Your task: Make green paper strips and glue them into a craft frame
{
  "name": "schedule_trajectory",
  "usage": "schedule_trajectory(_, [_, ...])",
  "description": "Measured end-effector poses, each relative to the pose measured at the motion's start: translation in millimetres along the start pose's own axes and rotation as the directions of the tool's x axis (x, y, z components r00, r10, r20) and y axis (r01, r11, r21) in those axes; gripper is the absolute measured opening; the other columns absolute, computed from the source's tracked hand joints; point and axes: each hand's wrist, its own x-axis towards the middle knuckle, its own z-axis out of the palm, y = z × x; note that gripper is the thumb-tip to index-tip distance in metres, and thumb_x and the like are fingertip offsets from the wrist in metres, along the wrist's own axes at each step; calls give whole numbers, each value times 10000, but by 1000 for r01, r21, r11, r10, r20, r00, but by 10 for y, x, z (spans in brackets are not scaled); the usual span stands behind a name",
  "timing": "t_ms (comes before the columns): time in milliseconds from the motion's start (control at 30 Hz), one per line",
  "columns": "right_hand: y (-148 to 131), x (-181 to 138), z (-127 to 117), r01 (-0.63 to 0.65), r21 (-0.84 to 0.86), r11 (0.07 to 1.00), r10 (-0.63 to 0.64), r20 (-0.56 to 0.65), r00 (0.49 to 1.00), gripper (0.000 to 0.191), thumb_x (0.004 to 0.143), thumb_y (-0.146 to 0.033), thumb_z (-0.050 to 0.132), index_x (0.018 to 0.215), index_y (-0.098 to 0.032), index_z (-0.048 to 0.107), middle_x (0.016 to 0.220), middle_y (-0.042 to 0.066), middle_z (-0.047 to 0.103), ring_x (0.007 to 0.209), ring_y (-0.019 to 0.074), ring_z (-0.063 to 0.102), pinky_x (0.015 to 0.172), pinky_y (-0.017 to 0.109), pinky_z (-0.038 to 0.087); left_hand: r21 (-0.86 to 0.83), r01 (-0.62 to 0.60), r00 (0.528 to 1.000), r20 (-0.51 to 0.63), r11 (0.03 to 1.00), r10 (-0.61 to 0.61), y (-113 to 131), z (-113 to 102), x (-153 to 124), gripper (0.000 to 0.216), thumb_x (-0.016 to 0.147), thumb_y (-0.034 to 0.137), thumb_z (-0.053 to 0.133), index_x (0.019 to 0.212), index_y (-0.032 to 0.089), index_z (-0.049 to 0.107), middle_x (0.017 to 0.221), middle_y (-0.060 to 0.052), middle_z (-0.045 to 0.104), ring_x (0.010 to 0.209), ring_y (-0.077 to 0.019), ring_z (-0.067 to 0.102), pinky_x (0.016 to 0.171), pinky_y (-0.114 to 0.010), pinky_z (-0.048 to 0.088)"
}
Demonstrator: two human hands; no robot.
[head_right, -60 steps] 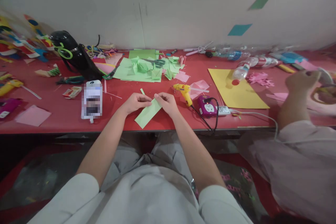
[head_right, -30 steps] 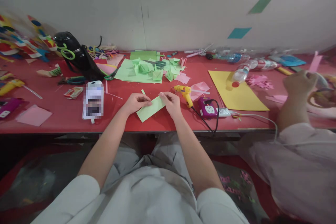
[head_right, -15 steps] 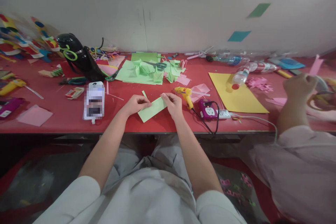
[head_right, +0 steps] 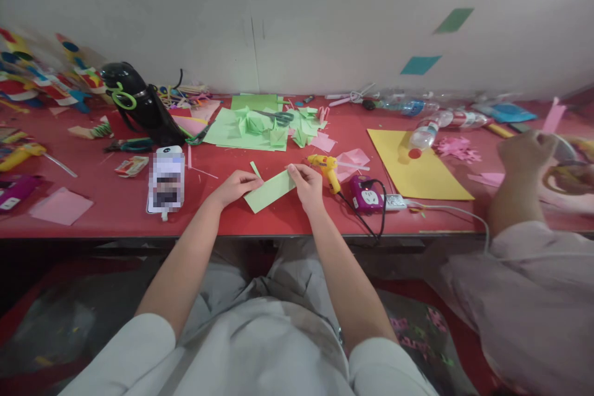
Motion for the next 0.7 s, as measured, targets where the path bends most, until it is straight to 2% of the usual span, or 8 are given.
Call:
schedule_trajectory(167, [10, 4, 4, 8, -6, 1000, -8, 1, 1000, 399, 760, -592, 723, 842, -203, 753, 790, 34, 715, 727, 193, 635, 664, 312, 508, 66, -47, 999, 21, 997, 46, 0, -4, 8, 334, 772, 492, 728, 835, 167, 775, 863, -67, 769, 799, -218, 684, 717, -302, 517])
schedule_trajectory(300, [0, 4, 3, 17, -38, 999, -17, 3, 1000, 402, 776, -592, 705, 857, -201, 750, 807, 44, 720, 738, 204, 644, 669, 322, 512, 73, -46, 999, 10, 996, 45, -10, -7, 17, 316, 780, 476, 727, 817, 166, 769, 835, -66, 762, 764, -204, 683, 683, -286, 516])
schedule_trajectory(500, [-29, -3, 0, 33, -26, 999, -33, -10, 999, 380, 760, -576, 729, 819, -202, 753, 776, 37, 711, 727, 196, 632, 668, 321, 506, 129, -70, 996, -49, 989, 77, -29, -7, 14, 284, 811, 445, 698, 831, 171, 767, 868, -69, 767, 799, -212, 691, 711, -295, 522])
schedule_trajectory(700, [4, 13, -10, 48, -13, 999, -49, -40, 998, 338, 789, -528, 724, 834, -194, 748, 796, 36, 718, 736, 190, 636, 698, 321, 506, 191, -132, 972, -168, 973, 165, -47, -37, 24, 267, 817, 428, 694, 837, 169, 754, 888, -71, 763, 833, -218, 688, 746, -304, 516])
